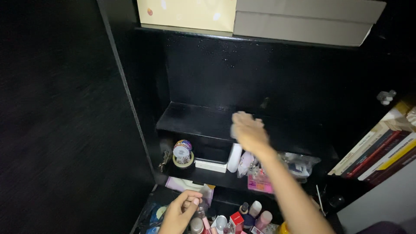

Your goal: The person wipes a black shelf with a cloth, then places a yellow bottle, a blue cup with makeup brushes, and several makeup items onto the shelf.

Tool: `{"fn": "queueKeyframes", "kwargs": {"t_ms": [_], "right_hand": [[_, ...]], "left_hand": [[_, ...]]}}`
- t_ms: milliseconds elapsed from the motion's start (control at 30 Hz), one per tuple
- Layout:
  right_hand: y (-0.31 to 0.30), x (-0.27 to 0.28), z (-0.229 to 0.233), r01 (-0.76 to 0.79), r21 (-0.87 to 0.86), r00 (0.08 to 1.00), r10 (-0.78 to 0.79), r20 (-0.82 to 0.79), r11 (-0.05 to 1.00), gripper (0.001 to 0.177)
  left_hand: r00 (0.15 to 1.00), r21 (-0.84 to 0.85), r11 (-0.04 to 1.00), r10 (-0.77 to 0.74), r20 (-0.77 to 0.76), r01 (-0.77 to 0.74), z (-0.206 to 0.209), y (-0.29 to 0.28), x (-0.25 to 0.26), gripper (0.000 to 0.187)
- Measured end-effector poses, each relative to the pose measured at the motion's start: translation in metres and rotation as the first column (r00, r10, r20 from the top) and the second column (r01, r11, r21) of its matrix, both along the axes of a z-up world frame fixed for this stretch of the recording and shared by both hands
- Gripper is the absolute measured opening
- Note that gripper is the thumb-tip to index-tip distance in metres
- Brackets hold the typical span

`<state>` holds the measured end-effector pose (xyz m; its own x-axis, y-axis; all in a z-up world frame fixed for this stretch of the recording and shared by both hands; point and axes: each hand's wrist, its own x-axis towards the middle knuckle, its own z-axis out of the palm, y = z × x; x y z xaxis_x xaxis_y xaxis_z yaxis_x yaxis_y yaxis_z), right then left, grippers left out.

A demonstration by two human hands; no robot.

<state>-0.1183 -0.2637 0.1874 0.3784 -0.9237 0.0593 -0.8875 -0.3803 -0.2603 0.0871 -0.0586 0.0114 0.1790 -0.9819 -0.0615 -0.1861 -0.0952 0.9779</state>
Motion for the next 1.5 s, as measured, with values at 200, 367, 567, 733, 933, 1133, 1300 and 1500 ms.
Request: {"fn": "queueKeyframes", "kwargs": {"t_ms": [200, 367, 567, 733, 933, 1133, 1300, 1500], "right_hand": [[-0.015, -0.157, -0.032, 0.313, -0.076, 0.940, -0.320, -0.115, 0.947, 0.058], [-0.034, -0.221, -0.103, 0.442, -0.230, 0.879, -0.470, -0.082, 0.867, 0.066], [0.021, -0.011, -0.048, 0.532, -0.466, 0.771, -0.632, -0.079, 0.707, 0.029], [0.034, 0.109, -0.053, -0.010, -0.783, 0.973, -0.176, -0.152, 0.622, 0.036], [0.013, 0.057, -0.068, -0.242, -0.676, 0.961, 0.267, -0.069, 0.696, 0.055], [0.031, -0.105, -0.076, -0.178, -0.782, 0.976, 0.208, -0.063, 0.598, 0.051], [0.059, -0.192, -0.050, -0.062, -0.637, 0.995, 0.002, -0.095, 0.768, 0.066], [0.056, -0.215, -0.053, 0.201, -0.438, 0.968, -0.246, -0.049, 0.876, 0.077]], "left_hand": [[0.998, 0.099, 0.993, -0.058, 0.019, 0.056, 0.017, 0.004, -0.006, 0.020], [1.000, 0.153, 0.988, -0.028, 0.014, 0.025, 0.013, 0.005, 0.001, 0.023], [0.998, 0.198, 0.980, 0.004, 0.069, -0.018, 0.017, -0.004, 0.010, 0.023], [0.946, -0.384, 0.914, 0.228, 0.230, -0.127, 0.021, -0.027, 0.007, 0.019], [0.926, -0.471, 0.856, 0.330, 0.183, -0.212, 0.071, -0.034, -0.011, 0.020], [0.936, -0.530, 0.847, 0.154, 0.315, 0.039, 0.096, -0.049, -0.044, 0.021], [0.883, -0.666, 0.719, 0.163, 0.440, 0.199, 0.111, -0.056, -0.052, 0.020], [0.785, -0.652, 0.687, 0.192, 0.589, 0.321, 0.122, -0.066, -0.047, 0.030]]}}
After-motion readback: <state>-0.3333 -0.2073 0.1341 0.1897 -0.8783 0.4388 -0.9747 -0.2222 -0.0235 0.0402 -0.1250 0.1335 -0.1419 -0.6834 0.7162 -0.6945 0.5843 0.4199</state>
